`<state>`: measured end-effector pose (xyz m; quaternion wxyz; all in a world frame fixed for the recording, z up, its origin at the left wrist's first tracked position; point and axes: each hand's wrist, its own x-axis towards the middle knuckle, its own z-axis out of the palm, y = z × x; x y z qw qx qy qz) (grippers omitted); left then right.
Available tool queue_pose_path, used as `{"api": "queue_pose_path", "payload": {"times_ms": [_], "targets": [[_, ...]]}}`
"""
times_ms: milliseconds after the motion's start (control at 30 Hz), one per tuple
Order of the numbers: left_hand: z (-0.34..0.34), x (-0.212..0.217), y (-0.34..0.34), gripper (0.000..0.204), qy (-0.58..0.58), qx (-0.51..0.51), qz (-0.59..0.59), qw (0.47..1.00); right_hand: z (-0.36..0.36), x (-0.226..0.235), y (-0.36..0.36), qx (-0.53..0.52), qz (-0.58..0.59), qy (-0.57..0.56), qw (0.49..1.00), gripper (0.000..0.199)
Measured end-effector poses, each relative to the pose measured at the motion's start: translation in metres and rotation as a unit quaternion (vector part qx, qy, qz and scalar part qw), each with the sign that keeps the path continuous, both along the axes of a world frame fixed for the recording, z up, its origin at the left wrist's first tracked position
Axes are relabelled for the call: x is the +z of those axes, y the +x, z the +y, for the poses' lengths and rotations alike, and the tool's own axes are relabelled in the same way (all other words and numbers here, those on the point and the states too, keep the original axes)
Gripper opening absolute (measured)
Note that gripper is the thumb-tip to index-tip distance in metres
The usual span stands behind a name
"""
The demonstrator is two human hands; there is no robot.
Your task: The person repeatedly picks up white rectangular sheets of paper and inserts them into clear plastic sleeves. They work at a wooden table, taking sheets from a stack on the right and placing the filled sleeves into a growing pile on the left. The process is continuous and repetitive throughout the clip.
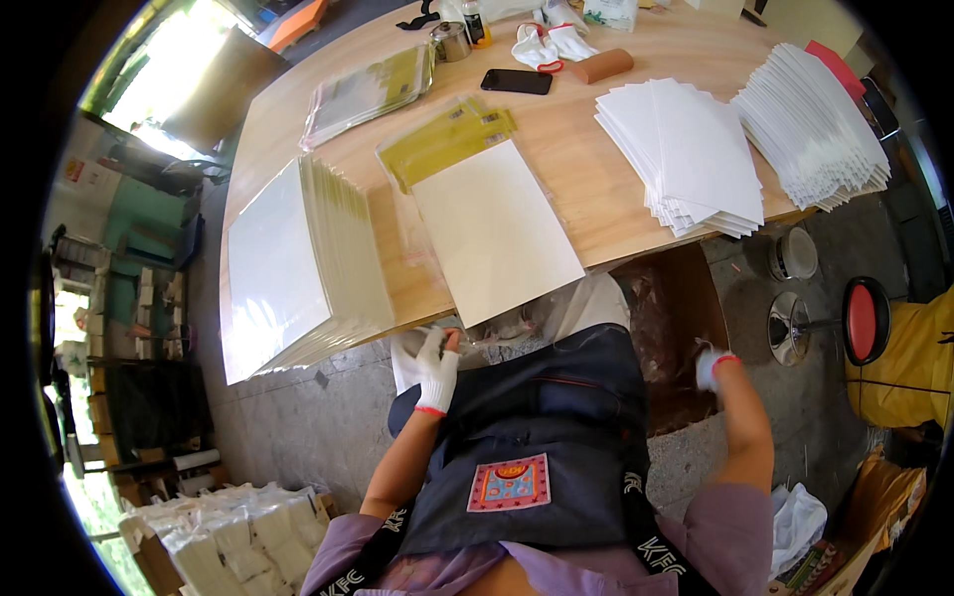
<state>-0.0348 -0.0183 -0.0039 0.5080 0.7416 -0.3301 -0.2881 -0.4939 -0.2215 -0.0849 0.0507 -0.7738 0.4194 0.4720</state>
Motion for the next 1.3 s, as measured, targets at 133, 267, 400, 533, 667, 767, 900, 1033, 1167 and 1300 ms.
{"api": "queue_pose_path", "payload": {"times_ms": [133, 267, 400, 533, 667, 767, 900, 1033, 1167, 1300], "targets": [[-0.006, -0.002, 0.005, 0.026, -0.092, -0.078, -0.446, 0.887, -0.002, 0.020, 0.057, -0.052, -0.353, -0.146, 0.923, 0.025], [-0.021, 0.006, 0.005, 0.021, -0.091, -0.129, -0.443, 0.882, -0.001, 0.112, 0.182, 0.089, -0.611, -0.205, 0.760, 0.038], [-0.016, -0.009, 0.011, 0.012, -0.112, -0.089, -0.370, 0.918, -0.007, 0.114, 0.227, 0.050, -0.663, -0.076, 0.743, 0.024], [-0.006, 0.002, -0.008, 0.022, -0.069, 0.137, 0.173, 0.973, 0.014, 0.101, 0.238, -0.268, -0.654, -0.031, 0.706, 0.025], [-0.009, 0.014, -0.006, 0.026, -0.210, 0.149, 0.470, 0.844, 0.017, 0.062, 0.233, -0.437, -0.682, 0.064, 0.583, 0.030], [-0.003, 0.054, 0.000, 0.027, -0.135, 0.086, 0.337, 0.928, 0.032, 0.085, 0.232, -0.487, -0.661, 0.178, 0.543, 0.026], [0.013, 0.135, 0.003, 0.028, -0.077, 0.029, 0.137, 0.987, 0.050, 0.077, 0.236, -0.497, -0.639, 0.357, 0.466, 0.017], [0.064, 0.182, 0.032, 0.023, -0.131, 0.070, -0.071, 0.986, 0.070, 0.145, 0.299, -0.406, -0.657, 0.431, 0.467, 0.017], [0.089, 0.211, 0.093, 0.027, -0.214, 0.231, -0.170, 0.934, 0.078, 0.204, 0.396, -0.340, -0.673, 0.490, 0.437, 0.020], [0.118, 0.198, 0.169, 0.031, -0.109, 0.262, -0.284, 0.916, 0.094, 0.226, 0.469, -0.242, -0.696, 0.408, 0.540, 0.029]]}}
